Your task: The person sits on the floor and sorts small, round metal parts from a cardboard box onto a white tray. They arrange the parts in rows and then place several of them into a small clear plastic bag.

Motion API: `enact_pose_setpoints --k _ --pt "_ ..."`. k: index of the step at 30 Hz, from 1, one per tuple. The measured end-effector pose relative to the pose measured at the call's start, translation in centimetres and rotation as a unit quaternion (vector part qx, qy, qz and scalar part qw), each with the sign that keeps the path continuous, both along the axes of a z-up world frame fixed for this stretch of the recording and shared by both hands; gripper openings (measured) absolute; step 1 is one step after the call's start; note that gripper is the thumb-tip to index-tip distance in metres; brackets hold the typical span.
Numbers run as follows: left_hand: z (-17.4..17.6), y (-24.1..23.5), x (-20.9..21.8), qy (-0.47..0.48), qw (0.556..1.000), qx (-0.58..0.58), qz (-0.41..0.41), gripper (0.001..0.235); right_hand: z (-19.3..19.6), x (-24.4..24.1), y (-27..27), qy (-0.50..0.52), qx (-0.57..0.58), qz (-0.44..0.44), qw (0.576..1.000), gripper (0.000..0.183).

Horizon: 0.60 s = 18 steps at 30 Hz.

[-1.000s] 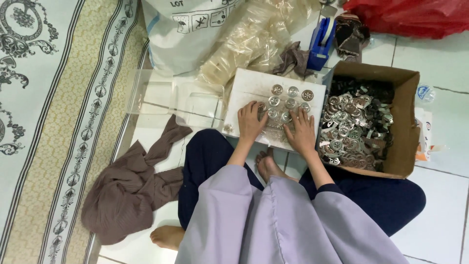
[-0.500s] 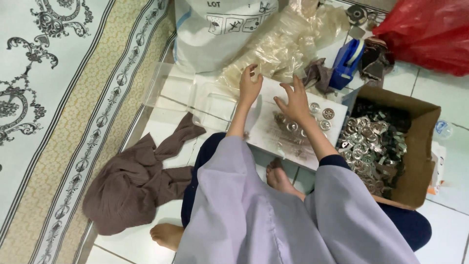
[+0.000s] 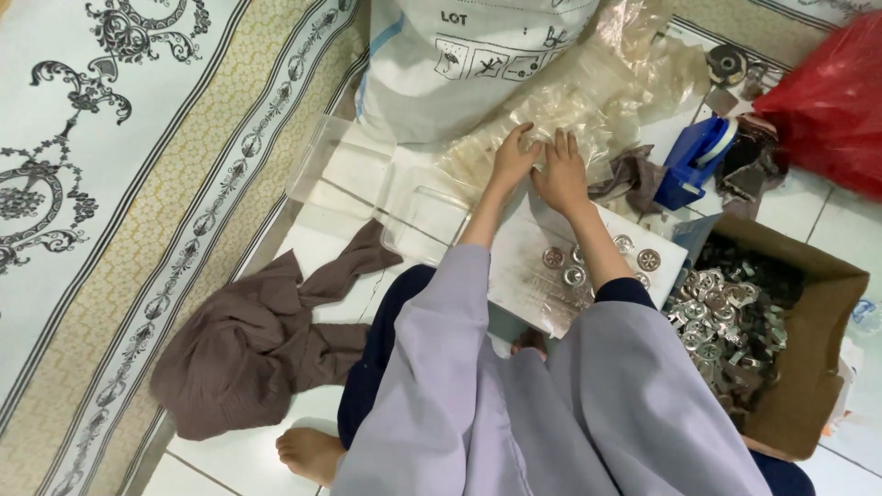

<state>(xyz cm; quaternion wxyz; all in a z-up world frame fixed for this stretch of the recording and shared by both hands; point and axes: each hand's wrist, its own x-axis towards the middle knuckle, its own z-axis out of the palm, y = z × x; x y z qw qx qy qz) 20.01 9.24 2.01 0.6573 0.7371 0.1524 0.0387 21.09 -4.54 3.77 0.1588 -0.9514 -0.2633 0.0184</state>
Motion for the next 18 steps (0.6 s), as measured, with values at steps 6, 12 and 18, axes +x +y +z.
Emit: enact_pose_setpoints --k 6,12,18 --pt "3.5 -0.6 -1.6 0.067 0.989 0.077 0.106 0.041 4.5 -4.8 0.9 -0.055 -0.02 0.031 0.998 0.056" --pt "1.5 -0.8 -5.8 -0.077 0.979 -0.074 0.173 0.022 4.2 -10.1 -1.3 -0.097 0.242 0.108 0.959 0.022" --pt "3.4 -3.0 -13.9 -0.087 0.965 -0.229 0.092 0.023 8.7 -16.2 -6.3 0.094 0.449 -0.121 0.881 0.016"
